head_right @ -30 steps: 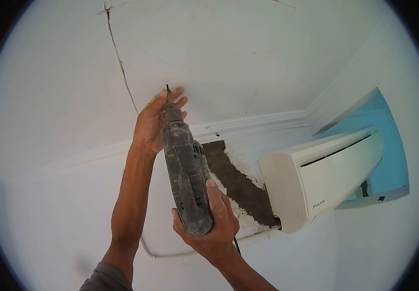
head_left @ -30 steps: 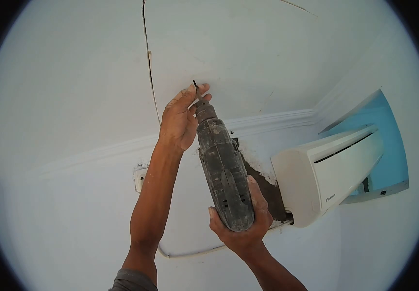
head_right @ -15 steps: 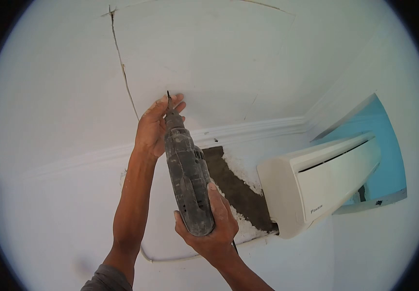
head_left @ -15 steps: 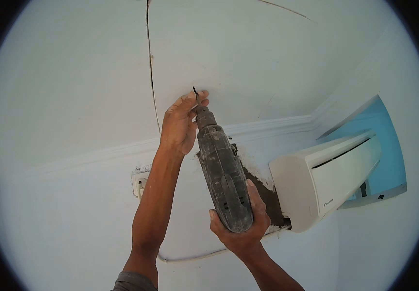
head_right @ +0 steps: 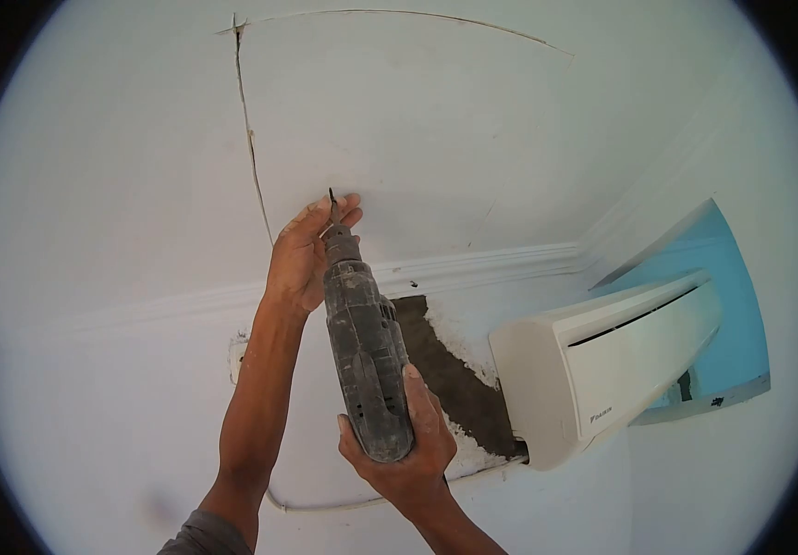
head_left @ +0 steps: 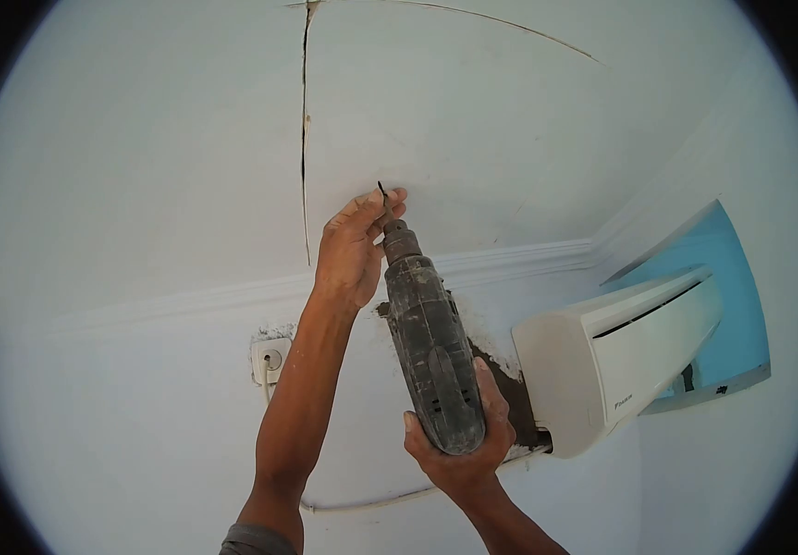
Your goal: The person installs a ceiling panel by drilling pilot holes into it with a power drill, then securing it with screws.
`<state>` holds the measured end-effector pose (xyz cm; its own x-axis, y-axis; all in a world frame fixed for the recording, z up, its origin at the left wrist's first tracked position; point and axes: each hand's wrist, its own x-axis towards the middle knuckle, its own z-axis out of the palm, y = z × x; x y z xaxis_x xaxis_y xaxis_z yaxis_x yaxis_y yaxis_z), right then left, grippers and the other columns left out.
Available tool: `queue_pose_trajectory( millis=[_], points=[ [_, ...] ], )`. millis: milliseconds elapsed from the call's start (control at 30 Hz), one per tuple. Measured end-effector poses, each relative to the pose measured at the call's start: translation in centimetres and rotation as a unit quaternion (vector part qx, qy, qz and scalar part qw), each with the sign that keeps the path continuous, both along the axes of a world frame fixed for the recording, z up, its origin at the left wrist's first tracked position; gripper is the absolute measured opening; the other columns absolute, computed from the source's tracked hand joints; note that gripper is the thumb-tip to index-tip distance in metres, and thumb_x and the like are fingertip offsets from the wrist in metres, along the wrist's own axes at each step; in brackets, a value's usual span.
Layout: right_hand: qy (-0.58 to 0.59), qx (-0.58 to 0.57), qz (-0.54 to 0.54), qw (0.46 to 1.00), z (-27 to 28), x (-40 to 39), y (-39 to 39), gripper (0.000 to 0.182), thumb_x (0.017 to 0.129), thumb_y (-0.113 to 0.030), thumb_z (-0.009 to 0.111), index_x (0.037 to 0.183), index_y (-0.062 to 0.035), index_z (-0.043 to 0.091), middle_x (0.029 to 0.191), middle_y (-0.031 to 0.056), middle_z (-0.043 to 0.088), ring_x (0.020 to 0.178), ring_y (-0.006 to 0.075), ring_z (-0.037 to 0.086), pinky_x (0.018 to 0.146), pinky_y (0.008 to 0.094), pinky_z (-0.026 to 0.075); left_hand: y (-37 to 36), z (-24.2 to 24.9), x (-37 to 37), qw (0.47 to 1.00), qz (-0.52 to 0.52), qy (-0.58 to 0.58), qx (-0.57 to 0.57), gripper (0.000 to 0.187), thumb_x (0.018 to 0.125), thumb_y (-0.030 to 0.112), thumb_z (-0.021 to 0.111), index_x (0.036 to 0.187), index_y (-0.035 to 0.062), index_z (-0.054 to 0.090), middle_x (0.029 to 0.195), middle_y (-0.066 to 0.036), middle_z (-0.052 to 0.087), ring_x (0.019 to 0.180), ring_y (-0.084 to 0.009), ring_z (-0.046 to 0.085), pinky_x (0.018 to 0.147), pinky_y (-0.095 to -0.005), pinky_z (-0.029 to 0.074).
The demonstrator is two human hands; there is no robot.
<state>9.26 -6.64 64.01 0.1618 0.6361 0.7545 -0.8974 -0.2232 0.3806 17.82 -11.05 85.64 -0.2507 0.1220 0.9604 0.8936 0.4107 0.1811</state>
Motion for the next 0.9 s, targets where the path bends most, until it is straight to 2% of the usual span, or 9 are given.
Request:
queue_pose_trajectory(
  millis=[267, 333, 367, 433, 467, 533, 633, 733, 900],
  points=[
    [-0.010, 0.037, 0.028, 0.999, 0.1, -0.2, -0.7, 0.086, 0.068, -0.016, 0.079, 0.134, 0.0113, 0.031, 0.121, 0.0228, 0.051, 0.104, 0.0287, 0.061, 0.087, 0.0372, 0.053, -0.1, 0.3, -0.2, 1.000, -0.007, 0.008, 0.005, 0.029, 0.097, 0.032, 0.053, 0.106, 0.0064, 0.063, 0.118, -0.010, 0.061, 0.118, -0.0230, 0.050, 0.095, -0.0368, 0.040],
    [-0.001, -0.048, -0.051, 0.998, 0.6, -0.2, -0.7, 0.088, 0.064, -0.014, 0.083, 0.133, 0.0109, 0.033, 0.109, 0.0241, 0.060, 0.088, 0.0263, 0.069, 0.074, 0.0323, 0.059, -0.3, 0.4, -0.4, 1.000, -0.017, 0.010, 0.000, 0.030, 0.097, 0.033, 0.053, 0.106, 0.0061, 0.064, 0.118, -0.010, 0.061, 0.117, -0.0227, 0.050, 0.095, -0.0368, 0.040],
    [0.000, -0.045, -0.057, 0.997, 0.5, -0.4, -1.0, 0.088, 0.064, -0.014, 0.083, 0.133, 0.0109, 0.033, 0.109, 0.0241, 0.060, 0.088, 0.0263, 0.069, 0.074, 0.0323, 0.059, -0.4, 0.3, -0.4, 1.000, -0.024, 0.011, 0.003, 0.030, 0.097, 0.033, 0.053, 0.106, 0.0061, 0.064, 0.118, -0.010, 0.061, 0.117, -0.0227, 0.050, 0.095, -0.0368, 0.040],
    [-0.035, -0.005, -0.056, 0.998, -0.3, -0.9, -1.7, 0.084, 0.070, -0.014, 0.077, 0.135, 0.0104, 0.030, 0.129, 0.0254, 0.040, 0.123, 0.0317, 0.044, 0.099, 0.0433, 0.043, -0.2, 0.1, -0.7, 0.999, -0.028, 0.019, 0.003, 0.033, 0.098, 0.035, 0.051, 0.108, 0.0054, 0.063, 0.117, -0.010, 0.061, 0.117, -0.0227, 0.050, 0.095, -0.0373, 0.040],
    [-0.035, -0.001, -0.063, 0.997, -0.4, -0.9, -1.8, 0.084, 0.070, -0.014, 0.077, 0.135, 0.0104, 0.030, 0.129, 0.0254, 0.040, 0.123, 0.0317, 0.044, 0.099, 0.0433, 0.043, -0.2, -0.1, -0.9, 0.999, -0.034, 0.019, 0.008, 0.033, 0.098, 0.035, 0.051, 0.108, 0.0054, 0.063, 0.117, -0.010, 0.061, 0.117, -0.0227, 0.050, 0.095, -0.0373, 0.040],
    [-0.038, 0.018, 0.015, 0.999, -0.5, -0.8, -2.1, 0.083, 0.071, -0.015, 0.077, 0.136, 0.0090, 0.030, 0.129, 0.0243, 0.039, 0.124, 0.0323, 0.041, 0.100, 0.0452, 0.042, 0.0, -0.6, -1.2, 0.998, -0.046, 0.023, 0.022, 0.044, 0.099, 0.042, 0.046, 0.112, 0.0011, 0.059, 0.113, -0.013, 0.061, 0.113, -0.0221, 0.052, 0.089, -0.0375, 0.046],
    [-0.021, -0.030, -0.066, 0.997, 0.0, -1.1, -2.3, 0.083, 0.072, -0.017, 0.076, 0.136, 0.0077, 0.030, 0.129, 0.0230, 0.039, 0.123, 0.0323, 0.042, 0.099, 0.0455, 0.042, -0.2, -0.6, -1.4, 0.996, -0.054, 0.006, 0.073, 0.057, 0.098, 0.052, 0.041, 0.111, -0.0015, 0.055, 0.107, -0.015, 0.061, 0.104, -0.0219, 0.057, 0.081, -0.0367, 0.052],
    [-0.035, -0.013, -0.055, 0.998, -0.1, -1.1, -2.2, 0.082, 0.072, -0.018, 0.075, 0.136, 0.0076, 0.030, 0.129, 0.0228, 0.039, 0.123, 0.0323, 0.043, 0.100, 0.0449, 0.042, -1.3, 0.0, -2.3, 0.989, -0.104, -0.007, 0.104, 0.066, 0.094, 0.062, 0.040, 0.107, -0.0014, 0.053, 0.098, -0.015, 0.061, 0.096, -0.0219, 0.060, 0.076, -0.0353, 0.055],
    [-0.035, -0.021, -0.088, 0.995, 0.1, -1.1, -1.7, 0.081, 0.073, -0.019, 0.075, 0.136, 0.0074, 0.031, 0.129, 0.0221, 0.040, 0.121, 0.0321, 0.045, 0.100, 0.0441, 0.043, -2.1, 1.1, -3.5, 0.987, -0.115, 0.005, 0.113, 0.072, 0.087, 0.070, 0.043, 0.099, -0.0002, 0.056, 0.091, -0.014, 0.061, 0.090, -0.0222, 0.061, 0.076, -0.0364, 0.055]
  ],
)
